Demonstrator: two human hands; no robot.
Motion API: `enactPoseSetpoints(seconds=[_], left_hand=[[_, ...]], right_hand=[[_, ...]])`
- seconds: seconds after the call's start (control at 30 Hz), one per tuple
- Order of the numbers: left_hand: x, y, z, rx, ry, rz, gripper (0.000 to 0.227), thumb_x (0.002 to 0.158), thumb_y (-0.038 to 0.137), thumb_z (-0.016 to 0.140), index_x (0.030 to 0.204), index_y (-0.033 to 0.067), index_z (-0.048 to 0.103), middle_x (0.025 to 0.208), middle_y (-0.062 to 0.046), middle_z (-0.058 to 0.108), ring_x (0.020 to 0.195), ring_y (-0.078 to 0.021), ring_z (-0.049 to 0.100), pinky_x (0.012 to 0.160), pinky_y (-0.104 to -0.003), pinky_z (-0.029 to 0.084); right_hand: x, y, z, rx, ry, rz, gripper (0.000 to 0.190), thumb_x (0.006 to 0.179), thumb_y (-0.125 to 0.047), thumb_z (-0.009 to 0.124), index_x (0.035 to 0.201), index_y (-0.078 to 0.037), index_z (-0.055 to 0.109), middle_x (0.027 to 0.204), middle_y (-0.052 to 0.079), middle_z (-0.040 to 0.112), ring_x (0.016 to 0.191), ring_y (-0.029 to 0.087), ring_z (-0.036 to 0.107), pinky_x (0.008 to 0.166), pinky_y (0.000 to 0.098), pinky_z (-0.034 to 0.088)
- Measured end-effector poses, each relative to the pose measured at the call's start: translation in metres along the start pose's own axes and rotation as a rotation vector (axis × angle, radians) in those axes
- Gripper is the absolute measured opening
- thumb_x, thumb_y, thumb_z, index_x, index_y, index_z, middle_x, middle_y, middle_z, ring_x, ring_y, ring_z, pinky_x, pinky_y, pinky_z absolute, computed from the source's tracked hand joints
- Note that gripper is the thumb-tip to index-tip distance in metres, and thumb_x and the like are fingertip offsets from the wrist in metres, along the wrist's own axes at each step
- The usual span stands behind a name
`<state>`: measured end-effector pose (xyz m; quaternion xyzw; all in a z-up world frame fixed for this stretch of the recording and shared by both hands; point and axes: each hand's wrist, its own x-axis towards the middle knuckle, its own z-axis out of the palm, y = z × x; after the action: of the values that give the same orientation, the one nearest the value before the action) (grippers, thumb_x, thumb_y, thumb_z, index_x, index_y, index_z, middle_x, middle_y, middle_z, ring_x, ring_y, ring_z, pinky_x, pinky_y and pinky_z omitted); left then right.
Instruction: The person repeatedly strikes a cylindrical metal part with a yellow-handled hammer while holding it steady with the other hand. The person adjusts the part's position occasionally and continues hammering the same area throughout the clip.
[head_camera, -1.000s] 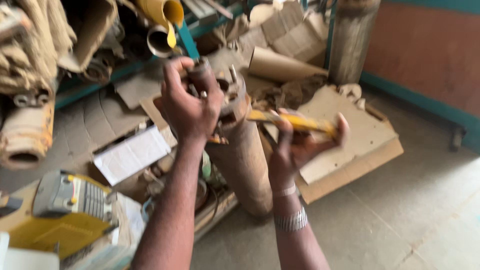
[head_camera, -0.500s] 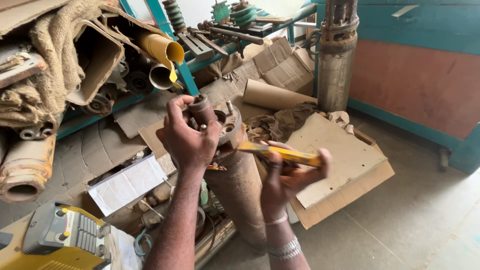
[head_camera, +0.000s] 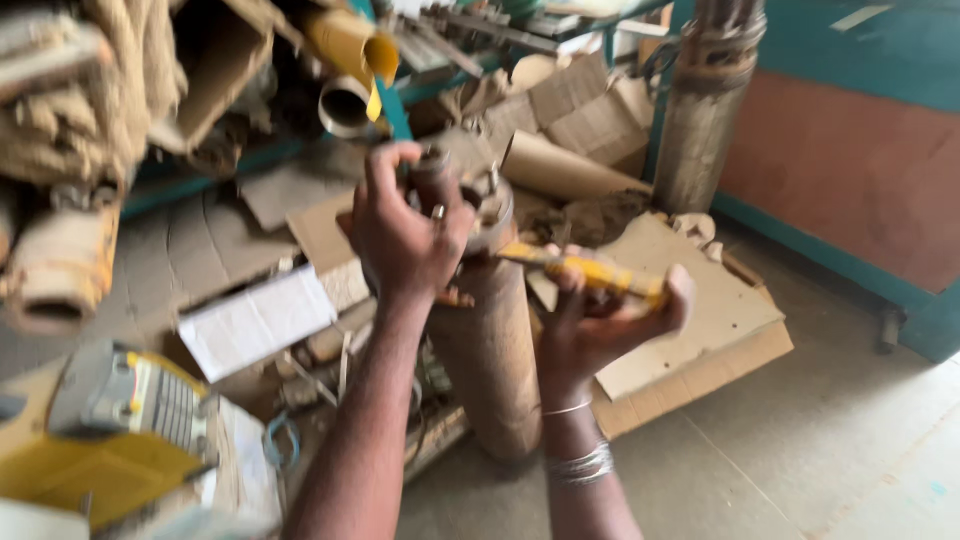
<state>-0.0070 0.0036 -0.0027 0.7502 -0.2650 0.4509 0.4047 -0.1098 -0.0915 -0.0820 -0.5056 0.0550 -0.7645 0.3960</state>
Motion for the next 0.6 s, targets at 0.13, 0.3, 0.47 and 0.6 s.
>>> enactPoseSetpoints(seconds=[0.13, 0.3, 0.47, 0.6], left_hand=[[0.004, -0.007, 0.008, 0.022, 0.034, 0.088, 0.058, 0.072, 0.026, 0.077, 0.125, 0.0178, 0.056, 0.097, 0.000, 0.067, 0.092, -0.0207, 0.067, 0.093, -0.046, 0.039], [-0.003, -0.012, 0.008, -0.006, 0.035, 0.057, 0.058, 0.071, 0.025, 0.078, 0.124, 0.0220, 0.055, 0.096, 0.001, 0.066, 0.093, -0.0201, 0.064, 0.089, -0.041, 0.042], [-0.001, -0.015, 0.011, 0.022, 0.060, 0.097, 0.059, 0.070, 0.025, 0.078, 0.124, 0.0228, 0.053, 0.095, 0.004, 0.066, 0.092, -0.0174, 0.065, 0.091, -0.044, 0.040], [-0.001, -0.016, 0.012, 0.015, 0.055, 0.089, 0.059, 0.070, 0.024, 0.078, 0.124, 0.0228, 0.053, 0.093, 0.003, 0.066, 0.091, -0.0169, 0.064, 0.091, -0.043, 0.041]], right_hand=[[0.003, 0.001, -0.007, 0.387, 0.027, 0.265, 0.071, 0.114, -0.012, 0.073, 0.152, -0.021, 0.014, 0.143, 0.015, 0.051, 0.107, 0.031, 0.076, 0.099, 0.0426, 0.071], [0.000, 0.009, -0.011, 0.259, -0.069, 0.218, 0.074, 0.105, -0.006, 0.074, 0.152, -0.019, 0.018, 0.156, 0.017, 0.030, 0.110, 0.033, 0.074, 0.095, 0.0405, 0.070], [-0.016, 0.008, 0.001, 0.420, 0.083, 0.289, 0.080, 0.107, -0.015, 0.076, 0.152, -0.020, 0.011, 0.141, 0.021, 0.044, 0.104, 0.030, 0.074, 0.092, 0.0387, 0.069], [-0.013, 0.010, 0.002, 0.245, 0.144, 0.161, 0.080, 0.105, -0.017, 0.075, 0.152, -0.018, 0.011, 0.141, 0.019, 0.039, 0.101, 0.030, 0.074, 0.091, 0.0393, 0.070]])
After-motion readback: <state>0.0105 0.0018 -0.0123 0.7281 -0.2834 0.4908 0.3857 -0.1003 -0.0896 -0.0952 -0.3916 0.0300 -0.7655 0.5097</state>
